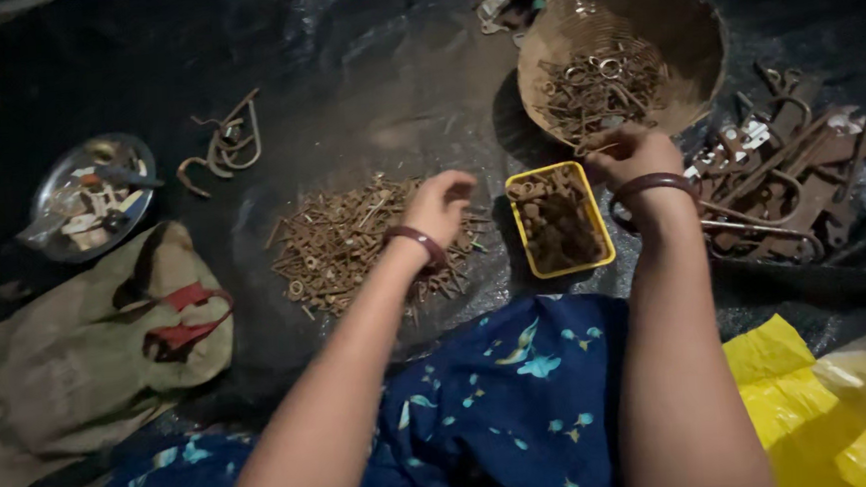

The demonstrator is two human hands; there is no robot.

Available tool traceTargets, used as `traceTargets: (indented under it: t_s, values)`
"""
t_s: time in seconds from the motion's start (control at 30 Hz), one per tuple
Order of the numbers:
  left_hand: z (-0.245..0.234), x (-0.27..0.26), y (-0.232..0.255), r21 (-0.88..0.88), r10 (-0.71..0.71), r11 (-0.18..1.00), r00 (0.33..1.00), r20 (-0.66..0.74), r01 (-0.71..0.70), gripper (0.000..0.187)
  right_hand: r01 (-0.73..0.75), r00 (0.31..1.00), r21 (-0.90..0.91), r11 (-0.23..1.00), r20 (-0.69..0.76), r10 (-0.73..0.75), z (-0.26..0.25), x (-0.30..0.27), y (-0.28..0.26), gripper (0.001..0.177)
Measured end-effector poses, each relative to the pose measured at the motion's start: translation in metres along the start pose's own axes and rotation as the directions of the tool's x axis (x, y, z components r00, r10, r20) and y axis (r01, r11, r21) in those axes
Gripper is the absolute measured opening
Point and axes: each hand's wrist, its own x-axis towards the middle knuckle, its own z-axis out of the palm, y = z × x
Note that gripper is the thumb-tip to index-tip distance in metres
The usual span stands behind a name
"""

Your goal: The person sits on the floor and sorts a pile of small metal parts by hand, placing selected pieces into a yellow container. The person repeatedly picks up items from the pile and transfers them to the container.

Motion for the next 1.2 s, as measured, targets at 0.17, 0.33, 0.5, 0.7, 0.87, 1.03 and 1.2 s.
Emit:
traceTargets:
  t_s: [0.17,0.33,0.5,0.7,0.87,1.03,1.2]
  values:
    - [-0.045,-0.033,-0.051,-0.142,-0.135,0.981,0.991,0.002,0.134,0.043,0.109,0.991,-0.093,0.990,0.090,-0.100,0.044,-0.022,-0.058,0.024]
    - [-0.073,-0.070,-0.069,0.028,-0.051,0.998,0.998,-0.039,0.052,0.035,0.269,0.944,-0.260,0.927,0.264,-0.200,0.122,-0.038,-0.075,0.025]
    - [-0.124,-0.111,-0.072,0.225,-0.034,0.973,0.997,-0.062,0.047,0.040,0.358,0.907,-0.495,0.791,0.385,-0.170,0.176,-0.031,-0.048,0.023]
    - [-0.158,-0.149,-0.099,0.161,-0.101,0.979,0.983,-0.155,0.126,0.038,0.313,0.913,-0.614,0.725,0.405,-0.052,0.194,-0.033,-0.043,0.028]
    - [-0.142,-0.155,-0.135,-0.153,-0.199,0.973,0.965,-0.172,0.173,0.039,0.510,0.841,-0.450,0.733,0.441,-0.314,0.210,-0.053,-0.052,0.037]
    - [-0.125,-0.146,-0.126,0.116,-0.130,0.980,0.964,-0.232,0.160,0.038,0.664,0.739,-0.341,0.666,0.435,-0.514,0.221,-0.054,-0.044,0.037]
    - [-0.126,-0.129,-0.116,0.138,-0.162,0.973,0.971,-0.178,0.187,0.039,0.665,0.741,-0.428,0.612,0.481,-0.469,0.224,-0.055,-0.038,0.047]
